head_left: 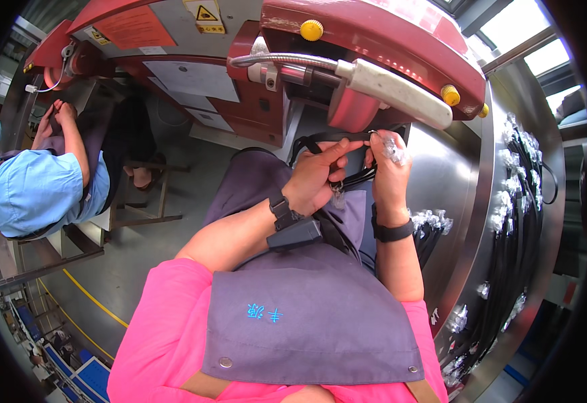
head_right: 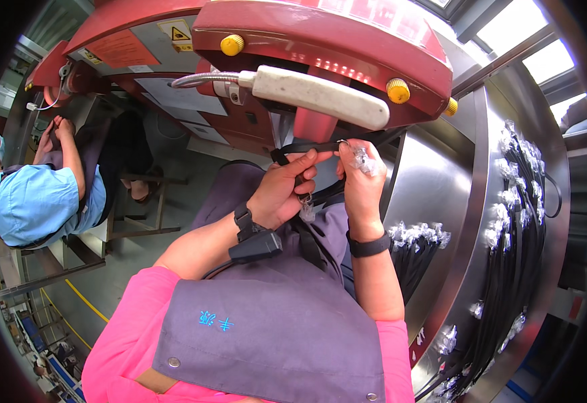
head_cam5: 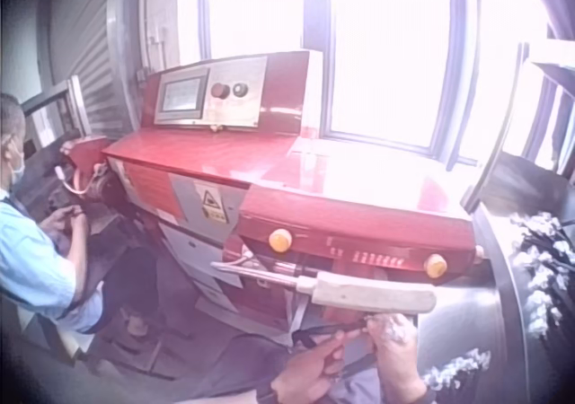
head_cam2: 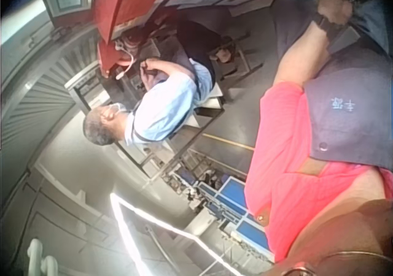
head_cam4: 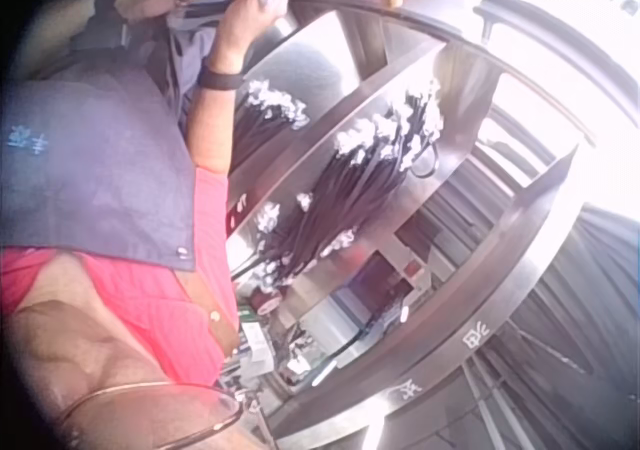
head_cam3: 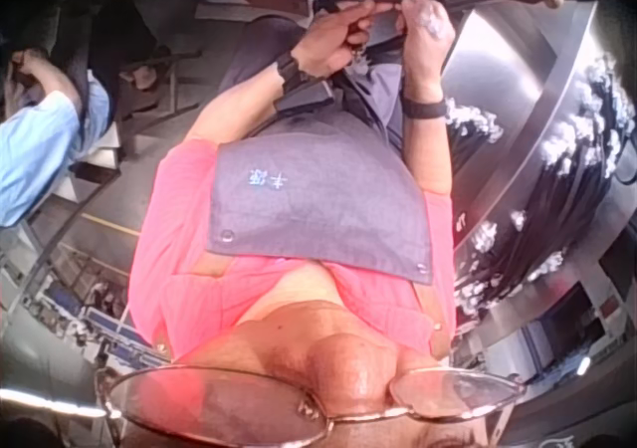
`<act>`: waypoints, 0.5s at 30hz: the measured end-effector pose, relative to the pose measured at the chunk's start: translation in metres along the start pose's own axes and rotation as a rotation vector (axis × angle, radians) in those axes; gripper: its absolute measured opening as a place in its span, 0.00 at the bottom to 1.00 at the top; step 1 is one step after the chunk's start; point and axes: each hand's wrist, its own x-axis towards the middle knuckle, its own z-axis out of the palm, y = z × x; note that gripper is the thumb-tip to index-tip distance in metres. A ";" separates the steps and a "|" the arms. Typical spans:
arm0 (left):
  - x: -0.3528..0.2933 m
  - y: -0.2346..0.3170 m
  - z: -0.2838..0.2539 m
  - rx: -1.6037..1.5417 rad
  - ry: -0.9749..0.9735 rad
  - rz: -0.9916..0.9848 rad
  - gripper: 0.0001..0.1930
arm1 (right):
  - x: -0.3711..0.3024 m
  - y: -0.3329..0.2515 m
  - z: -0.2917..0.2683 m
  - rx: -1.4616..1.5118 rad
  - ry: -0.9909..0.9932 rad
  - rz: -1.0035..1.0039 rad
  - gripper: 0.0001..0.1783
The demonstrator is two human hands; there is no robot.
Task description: Attaching plastic components to black leather straps using an industrial machine in a workshop.
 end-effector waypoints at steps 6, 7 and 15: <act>-0.019 0.004 0.008 0.117 -0.040 0.035 0.11 | -0.015 0.004 -0.015 0.110 -0.086 -0.077 0.05; -0.024 0.004 0.007 0.150 -0.040 0.046 0.11 | -0.019 0.004 -0.017 0.147 -0.110 -0.103 0.05; -0.045 0.010 -0.010 0.323 -0.158 0.204 0.09 | -0.041 -0.007 -0.020 0.164 -0.268 -0.199 0.07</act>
